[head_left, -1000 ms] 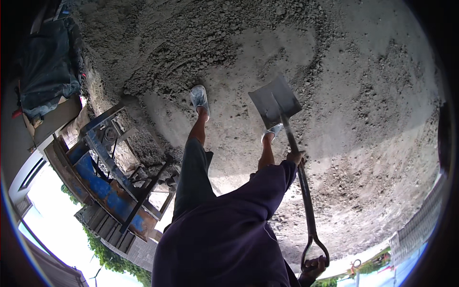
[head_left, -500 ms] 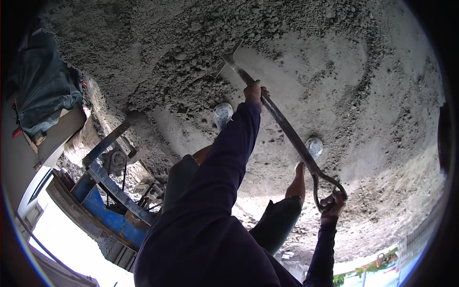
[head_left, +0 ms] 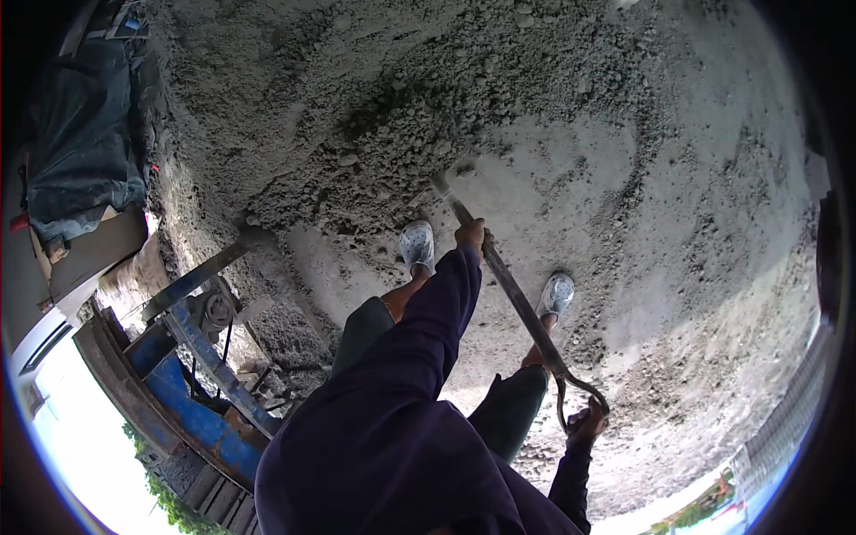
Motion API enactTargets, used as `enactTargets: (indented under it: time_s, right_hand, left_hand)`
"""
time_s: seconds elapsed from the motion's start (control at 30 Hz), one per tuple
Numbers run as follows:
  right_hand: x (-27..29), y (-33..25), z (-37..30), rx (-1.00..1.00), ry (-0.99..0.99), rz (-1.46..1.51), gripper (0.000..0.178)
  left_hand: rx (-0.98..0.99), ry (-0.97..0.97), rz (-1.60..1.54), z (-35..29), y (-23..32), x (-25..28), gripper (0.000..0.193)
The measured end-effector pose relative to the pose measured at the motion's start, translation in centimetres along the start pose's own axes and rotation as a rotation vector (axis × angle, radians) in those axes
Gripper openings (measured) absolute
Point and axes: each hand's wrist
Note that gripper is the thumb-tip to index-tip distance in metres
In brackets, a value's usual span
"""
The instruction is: Operating a manual concrete block press and shoveling concrete mixture.
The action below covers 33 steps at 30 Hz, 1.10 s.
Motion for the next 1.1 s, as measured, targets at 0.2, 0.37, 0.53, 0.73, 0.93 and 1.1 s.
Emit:
enactTargets:
  time_s: [0.2,0.37,0.53,0.73,0.93,1.1]
  right_hand:
    - [8.8,-3.5,-16.1,0.129,-0.054,-0.045,0.021]
    - [10.5,-7.3,-21.7,0.192,-0.238,-0.030,0.012]
    - [3.2,-12.9,-26.5,0.435,-0.685,0.051,0.026]
    - [-7.1,-19.4,-46.7,0.950,-1.064,0.017,0.023]
    - [-10.7,-13.1,-58.0,1.938,-1.411,-0.079,0.017]
    - [-6.1,-11.6,-50.7,2.294,-1.436,0.190,0.021]
  left_hand:
    - [-0.010,-0.068,-0.051,-14.7,5.1,5.5,0.018]
    - [-0.137,-0.108,-0.258,-30.0,17.7,10.0,0.017]
    - [-0.460,-0.029,-0.452,-44.3,33.3,18.4,0.017]
    - [-0.876,-0.271,-0.818,-60.9,48.5,33.3,0.016]
    - [-1.281,0.033,-0.852,-62.9,48.4,52.1,0.025]
    - [-1.245,0.149,-0.787,-63.1,36.4,48.1,0.035]
Point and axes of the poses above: each hand's wrist, its own z-axis towards the middle knuckle, its own x-axis out of the back of the hand, y = z × x, and after that the axes turned 7 degrees about -z, right-handed
